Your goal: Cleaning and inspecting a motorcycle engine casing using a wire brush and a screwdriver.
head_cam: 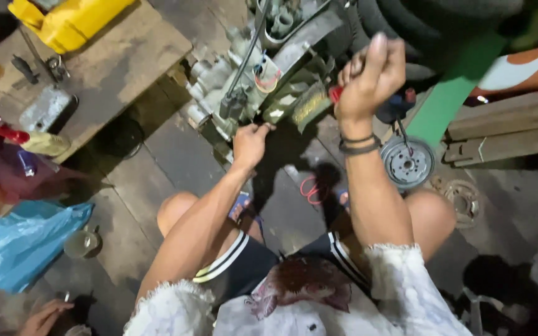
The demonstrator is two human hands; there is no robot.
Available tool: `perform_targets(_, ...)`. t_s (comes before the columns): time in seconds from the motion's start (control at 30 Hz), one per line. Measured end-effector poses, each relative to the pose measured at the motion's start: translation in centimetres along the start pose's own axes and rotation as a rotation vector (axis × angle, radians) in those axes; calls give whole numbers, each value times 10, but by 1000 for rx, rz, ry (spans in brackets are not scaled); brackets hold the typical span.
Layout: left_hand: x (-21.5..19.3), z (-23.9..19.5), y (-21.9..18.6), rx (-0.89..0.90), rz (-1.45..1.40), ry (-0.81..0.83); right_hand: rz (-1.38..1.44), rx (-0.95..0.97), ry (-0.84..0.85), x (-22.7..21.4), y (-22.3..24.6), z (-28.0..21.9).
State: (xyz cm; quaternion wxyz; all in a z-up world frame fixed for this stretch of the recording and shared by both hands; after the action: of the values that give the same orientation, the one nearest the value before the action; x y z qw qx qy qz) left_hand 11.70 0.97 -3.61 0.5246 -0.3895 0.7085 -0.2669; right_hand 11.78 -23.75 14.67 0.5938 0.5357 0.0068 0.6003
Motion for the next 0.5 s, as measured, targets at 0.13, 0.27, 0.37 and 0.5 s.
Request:
perform_targets(0.13,5,10,6,37,10,-12,-260,9,39,2,-38,-37)
perform_targets(0.27,9,5,12,33,30,-9,-307,30,43,-19,-34,-38)
perform_targets(0.37,6,8,9,31,53,-12,-182,-12,19,0,-3,-3)
perform_targets(0.5,3,3,4,11,-12,-9,-201,91,26,-5,-42,-39)
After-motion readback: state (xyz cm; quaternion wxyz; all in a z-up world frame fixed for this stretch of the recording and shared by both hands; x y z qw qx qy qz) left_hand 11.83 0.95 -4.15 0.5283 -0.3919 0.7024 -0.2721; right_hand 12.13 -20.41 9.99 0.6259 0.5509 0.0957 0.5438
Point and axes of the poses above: each hand's wrist, its own z-axis towards the middle knuckle, its own x-axis out of the palm, y = z × x, the point moved 7 cm from there along z, towards the middle knuckle, and after that the axes turned 10 degrees about z, right-handed, at the moved point
